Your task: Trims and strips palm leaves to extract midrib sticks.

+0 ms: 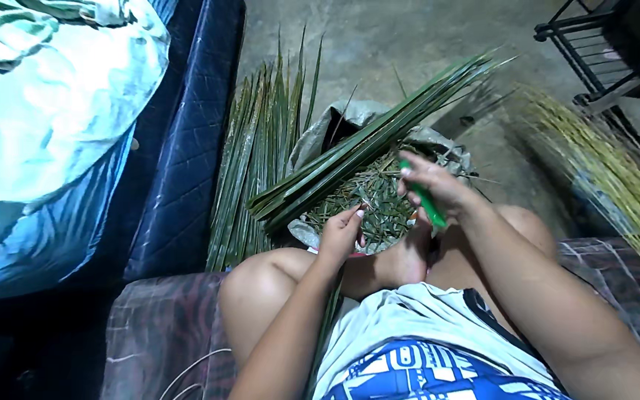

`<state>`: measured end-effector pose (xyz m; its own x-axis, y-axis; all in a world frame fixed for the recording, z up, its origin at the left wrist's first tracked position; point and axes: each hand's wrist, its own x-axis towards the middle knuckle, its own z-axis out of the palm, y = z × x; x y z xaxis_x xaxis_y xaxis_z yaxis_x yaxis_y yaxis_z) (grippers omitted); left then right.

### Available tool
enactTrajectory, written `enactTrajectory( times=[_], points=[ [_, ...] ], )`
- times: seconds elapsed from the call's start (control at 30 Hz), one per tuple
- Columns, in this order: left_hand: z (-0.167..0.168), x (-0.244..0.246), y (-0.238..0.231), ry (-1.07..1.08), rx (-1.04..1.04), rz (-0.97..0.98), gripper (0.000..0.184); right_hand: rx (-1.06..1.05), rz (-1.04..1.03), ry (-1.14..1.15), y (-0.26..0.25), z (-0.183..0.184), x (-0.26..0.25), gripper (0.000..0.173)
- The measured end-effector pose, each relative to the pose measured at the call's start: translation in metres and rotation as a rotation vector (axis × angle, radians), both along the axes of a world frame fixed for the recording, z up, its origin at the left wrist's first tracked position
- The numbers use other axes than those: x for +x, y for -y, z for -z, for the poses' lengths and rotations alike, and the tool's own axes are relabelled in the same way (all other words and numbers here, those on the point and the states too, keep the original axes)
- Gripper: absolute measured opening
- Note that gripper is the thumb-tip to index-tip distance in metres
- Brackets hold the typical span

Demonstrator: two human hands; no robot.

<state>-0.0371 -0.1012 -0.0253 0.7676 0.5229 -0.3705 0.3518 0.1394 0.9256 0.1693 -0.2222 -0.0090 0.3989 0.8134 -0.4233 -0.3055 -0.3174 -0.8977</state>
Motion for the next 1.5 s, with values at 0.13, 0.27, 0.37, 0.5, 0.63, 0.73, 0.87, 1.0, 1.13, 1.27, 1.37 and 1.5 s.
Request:
enactTrajectory(
  times=[0.13,0.27,0.37,0.5,0.63,0.73,0.87,1.0,1.13,1.27,1.37,1.5],
  points=[
    [-0.001,0.001,0.001,-0.067,0.042,0.038,0.035,-0.065,-0.303,-0.182,-0.013,0.004,-0.038,0.056],
    [-0.007,0.001,0.002,-0.187,0.069,0.086,0.037,-0.097,-0.204,-0.175,-0.019,0.009,-0.028,0.049],
    [-0.009,0.002,0.002,-0.215,0.094,0.126,0.037,-0.102,-0.056,-0.080,-0.020,0.014,-0.015,0.046],
    [-0.008,0.004,0.004,-0.264,0.202,0.149,0.040,-0.208,-0.089,0.170,-0.019,0.015,-0.016,0.044],
    [-0.002,0.002,-0.002,-0.315,0.360,0.170,0.042,-0.374,-0.449,0.428,-0.022,0.005,-0.054,0.028],
    [0.001,0.001,-0.002,-0.352,0.444,0.164,0.038,-0.432,-0.556,0.575,-0.023,0.000,-0.082,0.027],
    [0.002,0.001,0.002,-0.335,0.509,0.202,0.042,-0.584,-0.511,0.755,-0.030,-0.004,-0.080,0.032],
    [-0.001,0.004,0.006,-0.343,0.502,0.238,0.045,-0.687,-0.305,0.837,-0.036,0.013,-0.046,0.031],
    [-0.003,0.005,0.007,-0.358,0.522,0.226,0.045,-0.600,-0.307,0.689,-0.032,0.005,-0.039,0.028],
    [0.000,0.004,0.004,-0.388,0.555,0.168,0.037,-0.458,-0.534,0.513,-0.022,-0.004,-0.076,0.027],
    [0.000,0.004,0.004,-0.410,0.558,0.163,0.037,-0.495,-0.543,0.602,-0.023,-0.002,-0.086,0.028],
    [0.001,0.004,0.004,-0.373,0.536,0.175,0.043,-0.641,-0.469,0.766,-0.032,0.004,-0.067,0.033]
  ],
)
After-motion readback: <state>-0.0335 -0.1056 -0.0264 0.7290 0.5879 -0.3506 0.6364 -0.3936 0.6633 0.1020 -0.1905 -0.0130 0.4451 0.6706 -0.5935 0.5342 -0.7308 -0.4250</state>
